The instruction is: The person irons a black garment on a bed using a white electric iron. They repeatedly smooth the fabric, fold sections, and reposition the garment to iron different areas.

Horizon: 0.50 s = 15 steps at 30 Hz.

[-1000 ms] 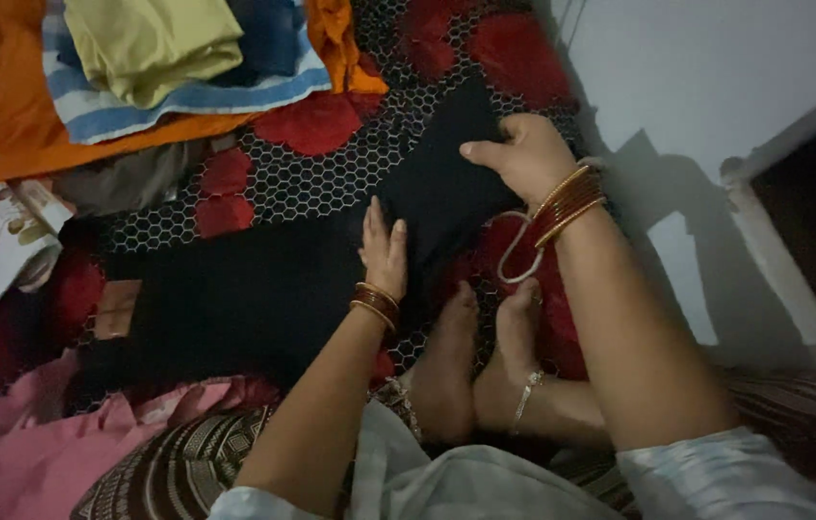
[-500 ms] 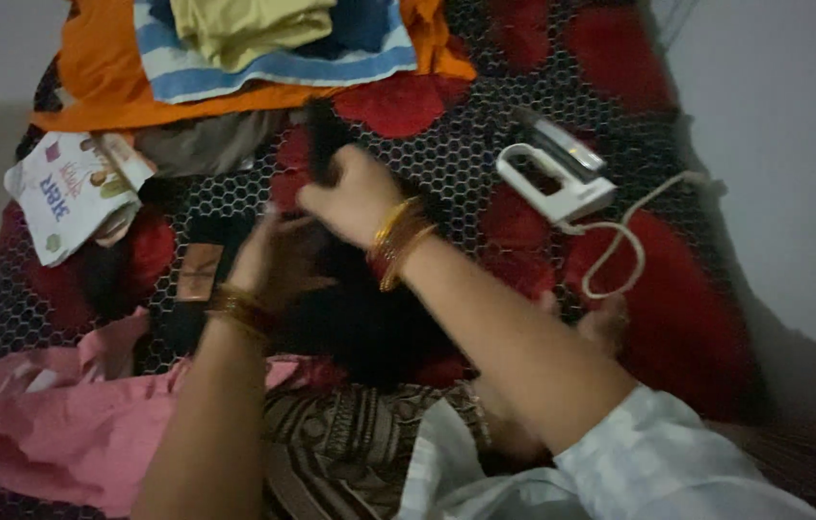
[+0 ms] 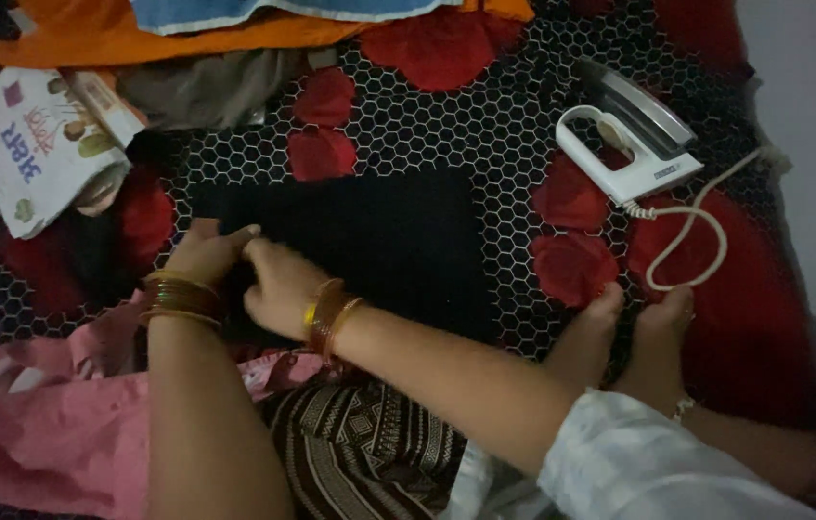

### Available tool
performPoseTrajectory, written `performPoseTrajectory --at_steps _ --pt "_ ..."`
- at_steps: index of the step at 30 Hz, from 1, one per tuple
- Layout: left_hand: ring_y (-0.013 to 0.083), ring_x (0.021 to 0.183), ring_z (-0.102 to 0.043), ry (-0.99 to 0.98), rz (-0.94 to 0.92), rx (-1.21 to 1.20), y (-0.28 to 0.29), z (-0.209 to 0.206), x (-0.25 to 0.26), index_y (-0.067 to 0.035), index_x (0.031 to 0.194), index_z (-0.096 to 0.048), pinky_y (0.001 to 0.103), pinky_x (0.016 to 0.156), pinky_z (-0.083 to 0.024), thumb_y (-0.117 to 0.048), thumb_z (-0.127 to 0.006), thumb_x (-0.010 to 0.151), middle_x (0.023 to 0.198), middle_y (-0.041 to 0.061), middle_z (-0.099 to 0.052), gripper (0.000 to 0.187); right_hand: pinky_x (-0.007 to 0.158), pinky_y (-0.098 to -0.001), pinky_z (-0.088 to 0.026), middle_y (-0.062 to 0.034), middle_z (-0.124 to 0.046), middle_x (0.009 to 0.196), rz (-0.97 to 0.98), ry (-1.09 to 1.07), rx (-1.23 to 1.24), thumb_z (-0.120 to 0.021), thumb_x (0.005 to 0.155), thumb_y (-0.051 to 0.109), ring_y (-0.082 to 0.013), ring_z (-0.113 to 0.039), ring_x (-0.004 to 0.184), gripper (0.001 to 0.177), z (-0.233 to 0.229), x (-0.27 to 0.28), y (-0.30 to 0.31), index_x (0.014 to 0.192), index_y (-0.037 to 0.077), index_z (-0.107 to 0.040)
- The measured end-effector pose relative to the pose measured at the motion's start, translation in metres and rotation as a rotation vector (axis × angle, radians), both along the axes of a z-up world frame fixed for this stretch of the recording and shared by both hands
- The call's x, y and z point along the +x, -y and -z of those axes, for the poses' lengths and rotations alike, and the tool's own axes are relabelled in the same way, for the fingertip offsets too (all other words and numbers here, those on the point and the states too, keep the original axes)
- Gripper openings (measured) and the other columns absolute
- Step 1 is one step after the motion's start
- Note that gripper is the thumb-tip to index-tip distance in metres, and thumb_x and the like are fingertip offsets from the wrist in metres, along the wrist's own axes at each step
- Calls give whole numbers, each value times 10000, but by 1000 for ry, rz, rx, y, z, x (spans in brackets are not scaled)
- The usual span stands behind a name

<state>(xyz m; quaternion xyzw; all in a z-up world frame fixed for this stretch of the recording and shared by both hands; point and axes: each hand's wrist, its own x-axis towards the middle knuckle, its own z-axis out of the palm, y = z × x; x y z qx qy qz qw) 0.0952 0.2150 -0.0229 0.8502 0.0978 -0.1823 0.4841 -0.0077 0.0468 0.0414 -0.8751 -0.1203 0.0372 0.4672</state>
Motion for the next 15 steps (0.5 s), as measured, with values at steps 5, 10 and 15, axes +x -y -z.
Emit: performPoseTrajectory --at_steps 5,10,15 --pt "382 1220 -577 124 -6 175 1 4 -7 70 1386 -484 431 1013 -454 -342 -873 793 1317 246 -602 820 1134 -509 -402 -162 -526 1421 245 103 -500 -667 876 306 -342 -481 1350 533 0 3 106 1338 60 -566" --pt "394 1248 -622 70 -71 452 24 -9 -6 41 1392 -578 458 1063 -486 -393 -860 837 1349 274 -628 759 1160 -676 -118 -190 -142 1647 344 -80 -765 -510 927 669 -406 -63 1509 887 16 -3 178 1571 107 -272" --pt "439 1331 -543 61 -215 596 65 -49 -37 -16 1573 -334 531 1074 -471 -291 -749 919 1470 277 -535 822 1168 -647 -115 -174 -49 1667 213 -190 -741 -471 896 733 -416 16 1521 987 31 -4 191 1602 130 -137"
